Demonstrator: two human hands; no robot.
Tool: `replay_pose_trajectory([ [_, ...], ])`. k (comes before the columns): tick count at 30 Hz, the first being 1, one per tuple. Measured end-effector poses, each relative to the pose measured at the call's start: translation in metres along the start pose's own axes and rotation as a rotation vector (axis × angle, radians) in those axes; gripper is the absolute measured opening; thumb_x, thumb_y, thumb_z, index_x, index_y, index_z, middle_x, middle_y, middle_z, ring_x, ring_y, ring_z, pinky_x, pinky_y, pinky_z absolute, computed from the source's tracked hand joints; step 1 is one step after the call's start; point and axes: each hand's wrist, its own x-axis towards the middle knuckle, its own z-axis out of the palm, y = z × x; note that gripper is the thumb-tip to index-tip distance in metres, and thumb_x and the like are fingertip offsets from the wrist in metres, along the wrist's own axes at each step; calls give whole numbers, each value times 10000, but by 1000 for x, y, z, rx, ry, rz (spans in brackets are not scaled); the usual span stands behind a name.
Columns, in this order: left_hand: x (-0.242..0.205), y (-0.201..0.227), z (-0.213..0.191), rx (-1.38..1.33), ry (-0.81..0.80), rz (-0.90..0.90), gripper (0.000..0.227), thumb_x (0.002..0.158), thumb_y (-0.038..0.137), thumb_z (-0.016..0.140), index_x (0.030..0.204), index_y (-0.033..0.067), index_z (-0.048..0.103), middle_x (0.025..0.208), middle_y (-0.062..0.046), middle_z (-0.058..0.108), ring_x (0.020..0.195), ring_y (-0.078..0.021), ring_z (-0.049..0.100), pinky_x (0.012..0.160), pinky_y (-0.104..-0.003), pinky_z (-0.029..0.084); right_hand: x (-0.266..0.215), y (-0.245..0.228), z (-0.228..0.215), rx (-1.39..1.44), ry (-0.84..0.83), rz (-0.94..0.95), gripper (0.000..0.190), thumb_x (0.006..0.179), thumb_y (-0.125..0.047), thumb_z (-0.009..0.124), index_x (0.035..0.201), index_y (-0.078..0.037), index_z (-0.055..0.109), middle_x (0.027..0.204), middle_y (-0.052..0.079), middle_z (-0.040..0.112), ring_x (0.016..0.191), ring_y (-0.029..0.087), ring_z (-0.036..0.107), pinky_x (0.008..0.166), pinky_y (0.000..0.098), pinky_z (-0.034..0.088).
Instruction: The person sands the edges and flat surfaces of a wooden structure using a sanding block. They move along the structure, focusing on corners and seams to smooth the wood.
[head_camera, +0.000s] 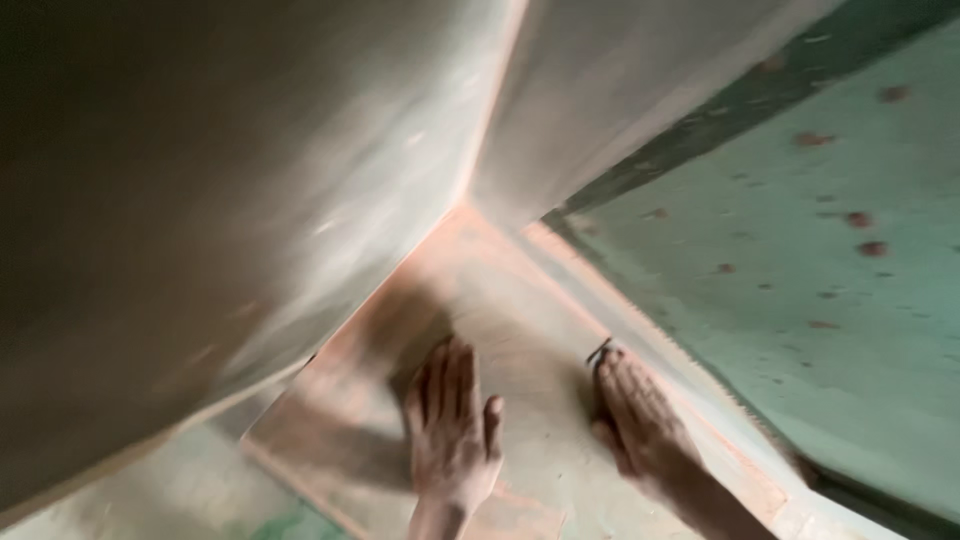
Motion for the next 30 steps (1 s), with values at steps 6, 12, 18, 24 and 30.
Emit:
replay_pose_trajectory([
  [6, -8, 5, 2, 13, -56, -51, 657, 1017, 372, 400, 1558, 12, 304, 1611, -155, 340, 1494, -288, 276, 1235, -518, 120, 139, -19, 49, 170, -95, 99, 631, 1102, -352, 356, 1586, 28, 216, 1654, 238, 242, 1552, 346, 248, 1271, 407, 223],
  [12, -7, 9, -7, 6, 1, -49, 700, 986, 372, 465, 1544, -15, 296, 1605, -196, 339, 1485, -304, 281, 1216, -492, 128, 197, -29, 60, -35, 138, -183, 560, 1156, -274, 386, 1601, 27, 227, 1652, 234, 291, 1564, 343, 321, 1318, 404, 276],
  [18, -3, 6, -11, 76, -417, -117, 714, 1009, 438, 449, 1588, 57, 275, 1624, -195, 318, 1483, -319, 249, 1218, -524, 100, 191, -93, 73, 314, -68, 186, 945, 858, -176, 585, 1651, 116, 161, 1699, 279, 211, 1523, 396, 240, 1252, 395, 214],
  [24, -8, 3, -10, 98, -51, -55, 639, 1018, 366, 413, 1558, 29, 361, 1596, -174, 413, 1501, -301, 318, 1249, -498, 137, 195, -81, 41, 67, 23, -25, 620, 1117, -348, 362, 1567, 70, 275, 1609, 273, 295, 1518, 367, 271, 1291, 442, 196],
  [30, -10, 9, -14, 176, 40, -166, 711, 961, 433, 464, 1489, -23, 329, 1545, -279, 356, 1441, -406, 290, 1191, -543, 98, 196, -67, 54, 513, -240, 470, 680, 1080, -398, 289, 1696, -111, 244, 1602, 210, 414, 1357, 323, 507, 1066, 406, 517],
])
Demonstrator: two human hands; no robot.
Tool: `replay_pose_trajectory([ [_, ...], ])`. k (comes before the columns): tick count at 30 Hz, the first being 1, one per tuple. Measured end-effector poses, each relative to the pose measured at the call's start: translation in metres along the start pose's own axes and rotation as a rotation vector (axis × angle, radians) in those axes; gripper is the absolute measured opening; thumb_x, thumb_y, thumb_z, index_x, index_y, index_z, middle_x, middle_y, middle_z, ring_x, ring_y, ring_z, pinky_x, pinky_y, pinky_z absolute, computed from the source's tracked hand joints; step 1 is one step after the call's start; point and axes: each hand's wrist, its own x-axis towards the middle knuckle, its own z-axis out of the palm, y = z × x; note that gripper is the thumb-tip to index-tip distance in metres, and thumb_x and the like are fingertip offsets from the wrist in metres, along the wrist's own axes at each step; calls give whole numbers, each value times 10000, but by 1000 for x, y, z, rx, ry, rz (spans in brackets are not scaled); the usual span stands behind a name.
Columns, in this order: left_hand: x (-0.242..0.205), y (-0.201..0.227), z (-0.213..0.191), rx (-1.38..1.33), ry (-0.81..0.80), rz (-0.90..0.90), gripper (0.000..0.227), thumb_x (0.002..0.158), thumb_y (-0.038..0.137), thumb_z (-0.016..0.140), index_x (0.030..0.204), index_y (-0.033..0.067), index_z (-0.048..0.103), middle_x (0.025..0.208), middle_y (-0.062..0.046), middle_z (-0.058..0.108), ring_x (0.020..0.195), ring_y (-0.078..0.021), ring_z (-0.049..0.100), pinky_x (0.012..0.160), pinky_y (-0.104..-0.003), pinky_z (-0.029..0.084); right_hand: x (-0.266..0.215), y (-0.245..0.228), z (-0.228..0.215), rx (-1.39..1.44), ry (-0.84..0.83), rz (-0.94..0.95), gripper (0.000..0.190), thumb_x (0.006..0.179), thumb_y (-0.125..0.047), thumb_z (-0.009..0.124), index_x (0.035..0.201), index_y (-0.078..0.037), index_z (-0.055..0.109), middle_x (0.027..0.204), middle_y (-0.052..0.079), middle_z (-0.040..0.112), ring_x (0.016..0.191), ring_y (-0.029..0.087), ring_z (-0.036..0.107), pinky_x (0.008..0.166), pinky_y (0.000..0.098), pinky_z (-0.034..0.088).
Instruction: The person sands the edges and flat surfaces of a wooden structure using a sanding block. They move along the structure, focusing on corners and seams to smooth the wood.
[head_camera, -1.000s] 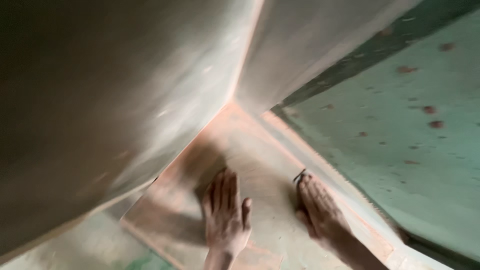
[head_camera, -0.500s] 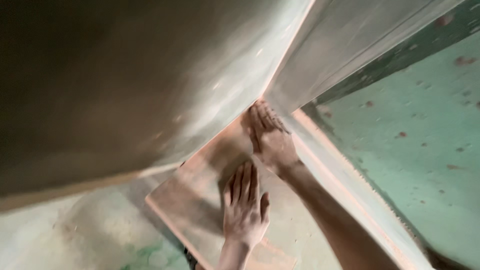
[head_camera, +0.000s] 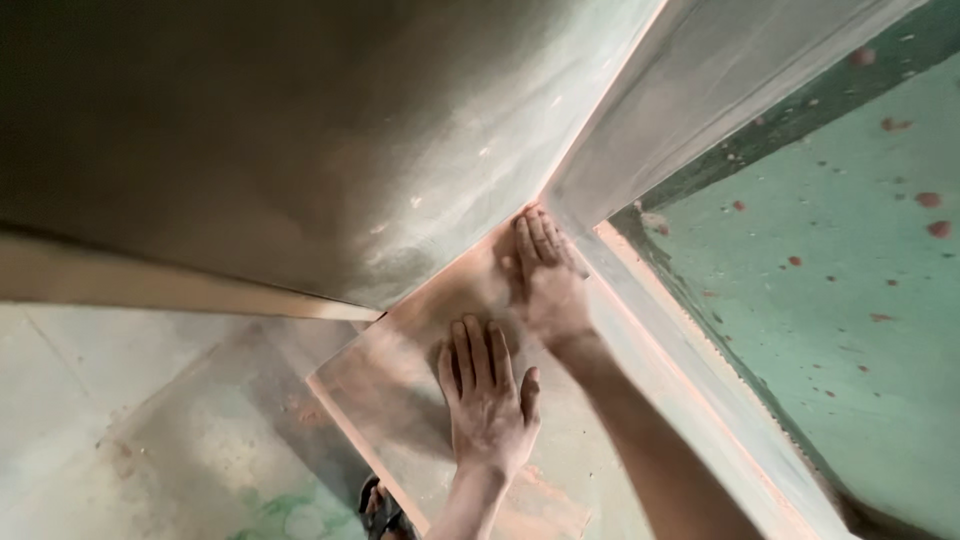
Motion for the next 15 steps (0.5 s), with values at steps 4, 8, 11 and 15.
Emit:
replay_pose_trajectory([
  [4, 10, -41, -21, -140, 111, 219, 675, 996, 386, 476, 1562, 26, 400, 1575, -208, 441, 1431, -326, 407, 1212, -464, 152, 3, 7, 4, -445, 404, -542, 636, 1134, -366, 297, 1582, 80, 228, 1642, 284, 267, 1528, 364, 254, 1266, 431, 202],
  [8, 5, -110, -42, -237, -336, -344, 414, 1020, 389, 352, 1253, 199, 637, 1288, 4, 658, 1274, -154, 583, 1296, -381, 291, 3, 6, 13, -477, 431, -506, 587, 1136, -300, 267, 1592, 68, 235, 1658, 249, 262, 1558, 328, 259, 1298, 408, 207],
  [11, 10, -126, -22, -56, 231, -566, 500, 1052, 419, 434, 1380, 65, 566, 1468, -186, 533, 1372, -361, 484, 1172, -559, 238, -23, -28, 73, 426, -16, -232, 648, 1025, -300, 314, 1603, -11, 270, 1545, 176, 453, 1359, 317, 481, 1169, 420, 360],
  [15, 10, -139, -10, -29, 144, -697, 597, 1065, 459, 373, 1398, -14, 523, 1469, -286, 477, 1326, -459, 436, 1144, -644, 156, -78, -46, 83, -464, 250, -739, 545, 1150, -351, 359, 1545, 25, 341, 1615, 199, 333, 1538, 321, 294, 1298, 462, 245],
])
